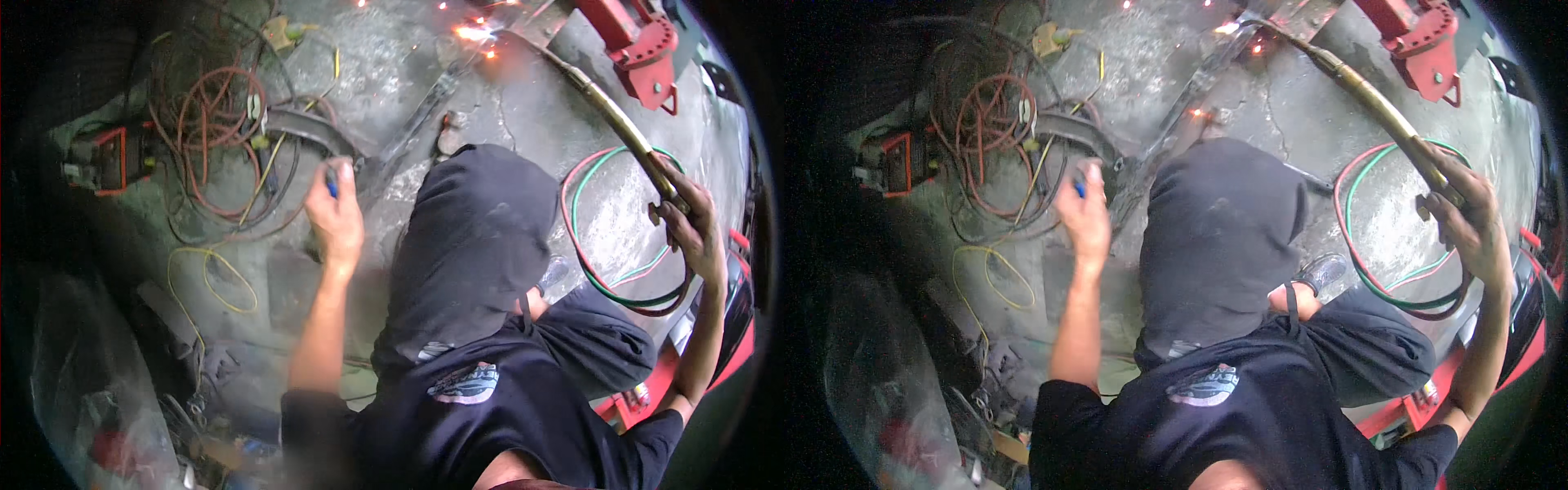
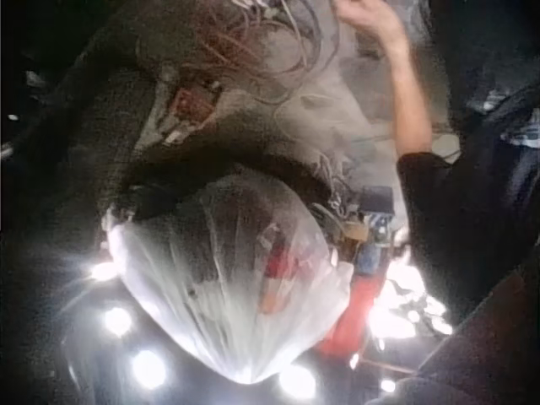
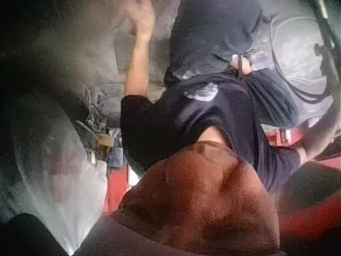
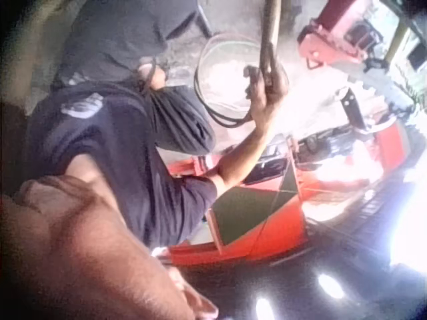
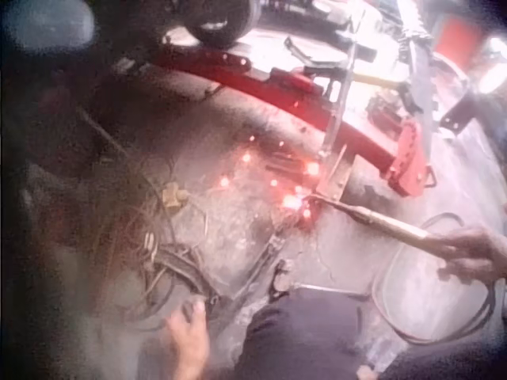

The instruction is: The person uses a torch and a lighter to heat a metal bracket on the ground, then handles the bracket by hand.

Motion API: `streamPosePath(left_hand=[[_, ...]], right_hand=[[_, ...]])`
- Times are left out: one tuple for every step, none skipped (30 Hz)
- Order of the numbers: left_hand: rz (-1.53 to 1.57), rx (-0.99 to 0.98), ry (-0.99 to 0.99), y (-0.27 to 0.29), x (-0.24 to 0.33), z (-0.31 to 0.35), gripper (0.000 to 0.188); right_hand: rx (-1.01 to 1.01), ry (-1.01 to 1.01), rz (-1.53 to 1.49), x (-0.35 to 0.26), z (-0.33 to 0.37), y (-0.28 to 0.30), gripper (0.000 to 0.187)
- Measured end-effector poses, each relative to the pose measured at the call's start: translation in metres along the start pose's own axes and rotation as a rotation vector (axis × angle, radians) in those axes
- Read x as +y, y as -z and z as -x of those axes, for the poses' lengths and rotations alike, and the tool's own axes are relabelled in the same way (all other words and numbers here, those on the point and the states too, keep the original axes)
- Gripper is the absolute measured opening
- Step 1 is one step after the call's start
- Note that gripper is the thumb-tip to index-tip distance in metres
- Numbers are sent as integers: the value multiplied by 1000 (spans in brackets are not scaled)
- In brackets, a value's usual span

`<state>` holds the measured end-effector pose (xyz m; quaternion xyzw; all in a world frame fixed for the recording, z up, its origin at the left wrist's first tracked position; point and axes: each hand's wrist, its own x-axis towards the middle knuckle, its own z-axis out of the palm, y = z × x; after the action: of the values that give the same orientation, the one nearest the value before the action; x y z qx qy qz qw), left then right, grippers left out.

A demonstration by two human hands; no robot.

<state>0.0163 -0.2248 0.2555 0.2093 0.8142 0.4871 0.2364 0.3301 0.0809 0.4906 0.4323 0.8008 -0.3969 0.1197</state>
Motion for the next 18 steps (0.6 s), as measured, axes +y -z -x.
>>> streamPosePath(left_hand=[[-187, 21, -129, -3, -33, 18, 22], [-202, 27, -114, 0, -50, 35, 22], [-360, -12, -115, 2, -62, 51, 27], [-512, -48, -123, 2, -70, 60, 35], [-517, -38, -118, 5, -80, 65, 35], [-619, -99, -105, 10, -86, 69, 41], [-720, -162, -92, 16, -92, 73, 48], [-698, -204, -51, 20, -100, 72, 52], [-695, -201, -49, 20, -107, 71, 52], [-742, -255, -90, 20, -114, 70, 51], [-787, -310, -132, 19, -120, 70, 51], [-788, -307, -127, 19, -125, 70, 51], [-806, -299, -151, 19, -129, 71, 50], [-823, -292, -176, 19, -134, 73, 50], [-823, -291, -172, 18, -134, 74, 50], [-835, -275, -175, 17, -135, 75, 45], [-847, -259, -178, 15, -135, 76, 40], [-840, -255, -172, 12, -133, 77, 40]], right_hand=[[11, 21, 19, 4, 3, 4, 61], [-6, 4, 9, 1, 2, 5, 61], [-19, -14, 4, -2, 1, 6, 62], [-4, 52, 58, 4, -1, 8, 62], [-10, 63, 58, 8, -1, 9, 62], [-1, 67, 46, 11, 1, 9, 63], [-4, 54, 54, 10, 3, 11, 63], [-13, 39, 60, 9, 2, 12, 64], [-18, 20, 72, 7, 3, 14, 65], [-17, 57, 86, 12, 5, 17, 65], [2, 60, 95, 12, 6, 15, 66], [16, 67, 103, 12, 5, 13, 66], [32, 75, 111, 12, 4, 12, 67], [14, 79, 107, 12, 2, 14, 67], [2, 80, 105, 10, -1, 15, 67], [-8, 81, 103, 7, -5, 16, 67], [-44, 58, 117, -3, -10, 17, 67], [-81, 37, 138, -12, -15, 19, 66]])
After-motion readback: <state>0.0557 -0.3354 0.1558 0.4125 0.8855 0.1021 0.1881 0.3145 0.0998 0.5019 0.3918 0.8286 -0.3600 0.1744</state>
